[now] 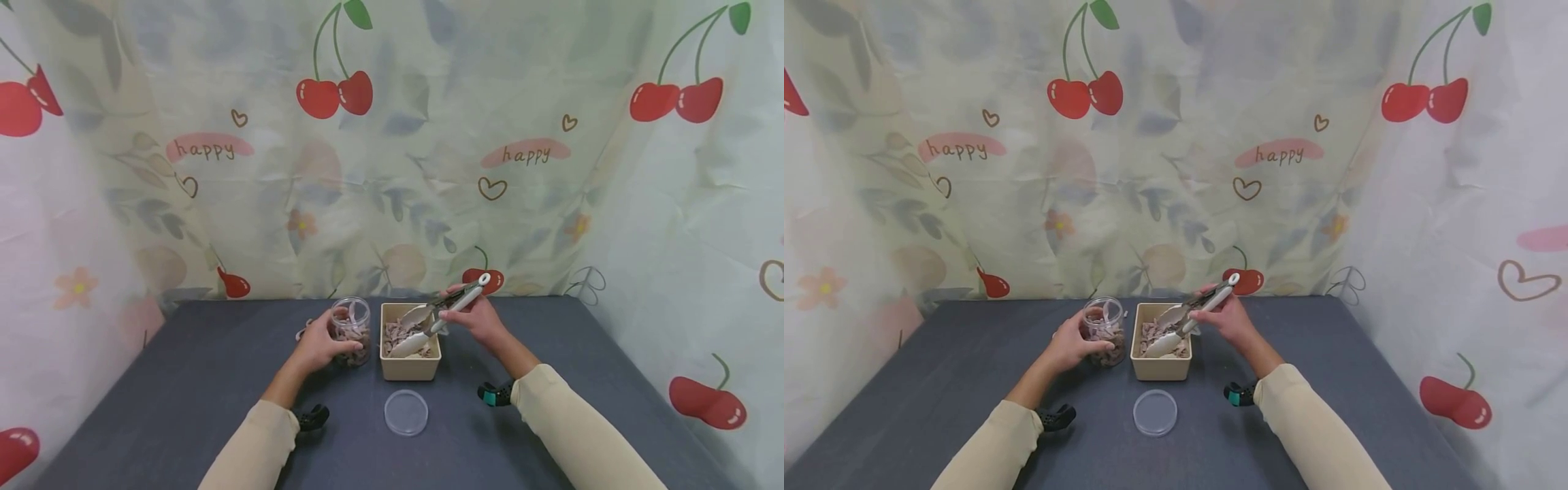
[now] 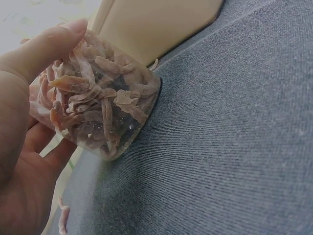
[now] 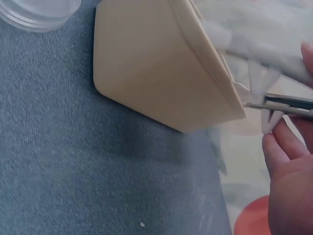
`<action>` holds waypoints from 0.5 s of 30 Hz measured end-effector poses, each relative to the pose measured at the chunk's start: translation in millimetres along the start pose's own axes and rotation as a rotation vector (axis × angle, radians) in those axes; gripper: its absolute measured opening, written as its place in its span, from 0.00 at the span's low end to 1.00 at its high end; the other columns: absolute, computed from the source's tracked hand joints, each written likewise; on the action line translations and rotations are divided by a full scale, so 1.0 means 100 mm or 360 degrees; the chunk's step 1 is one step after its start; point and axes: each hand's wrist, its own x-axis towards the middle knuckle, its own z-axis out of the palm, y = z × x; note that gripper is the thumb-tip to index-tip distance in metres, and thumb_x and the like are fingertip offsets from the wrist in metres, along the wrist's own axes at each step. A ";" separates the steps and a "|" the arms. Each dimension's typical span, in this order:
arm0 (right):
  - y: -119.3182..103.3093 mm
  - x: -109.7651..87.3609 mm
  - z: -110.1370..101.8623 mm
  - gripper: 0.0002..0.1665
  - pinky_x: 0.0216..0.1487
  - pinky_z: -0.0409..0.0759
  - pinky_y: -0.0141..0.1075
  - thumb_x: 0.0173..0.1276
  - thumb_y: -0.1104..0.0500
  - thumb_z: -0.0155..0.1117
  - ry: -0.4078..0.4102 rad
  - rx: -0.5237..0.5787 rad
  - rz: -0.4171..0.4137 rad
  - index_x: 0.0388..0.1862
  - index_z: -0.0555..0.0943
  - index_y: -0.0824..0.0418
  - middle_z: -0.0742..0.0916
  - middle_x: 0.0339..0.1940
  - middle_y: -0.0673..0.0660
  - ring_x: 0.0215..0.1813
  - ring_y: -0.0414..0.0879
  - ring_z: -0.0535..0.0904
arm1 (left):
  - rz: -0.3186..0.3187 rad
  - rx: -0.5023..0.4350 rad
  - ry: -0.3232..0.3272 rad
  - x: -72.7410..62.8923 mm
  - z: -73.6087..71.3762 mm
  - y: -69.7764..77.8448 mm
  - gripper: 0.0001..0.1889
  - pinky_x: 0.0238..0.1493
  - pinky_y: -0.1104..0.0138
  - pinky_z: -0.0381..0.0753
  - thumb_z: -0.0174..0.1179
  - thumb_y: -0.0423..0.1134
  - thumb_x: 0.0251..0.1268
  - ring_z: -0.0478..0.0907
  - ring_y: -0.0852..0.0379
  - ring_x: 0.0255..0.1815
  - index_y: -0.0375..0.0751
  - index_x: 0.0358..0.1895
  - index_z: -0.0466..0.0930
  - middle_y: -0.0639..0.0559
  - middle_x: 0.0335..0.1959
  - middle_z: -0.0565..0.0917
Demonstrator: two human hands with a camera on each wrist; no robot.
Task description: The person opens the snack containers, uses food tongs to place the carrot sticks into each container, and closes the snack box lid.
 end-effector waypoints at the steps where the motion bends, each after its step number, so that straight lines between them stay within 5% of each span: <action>1: 0.00 0.00 0.01 0.31 0.44 0.78 0.32 0.59 0.73 0.69 -0.0012 -0.0007 0.0004 0.60 0.68 0.74 0.76 0.61 0.74 0.52 0.54 0.79 | 0.0004 -0.0005 0.0000 0.00 0.00 0.00 0.40 0.38 0.61 0.73 0.79 0.46 0.44 0.73 0.52 0.38 0.42 0.64 0.71 0.46 0.44 0.79; 15: 0.03 -0.03 0.09 0.29 0.43 0.78 0.30 0.59 0.75 0.69 0.0006 0.0019 -0.0116 0.58 0.69 0.76 0.78 0.56 0.76 0.52 0.60 0.79 | -0.0004 0.0000 0.0005 -0.01 0.00 0.00 0.41 0.38 0.60 0.73 0.79 0.47 0.44 0.73 0.53 0.38 0.43 0.64 0.71 0.47 0.46 0.79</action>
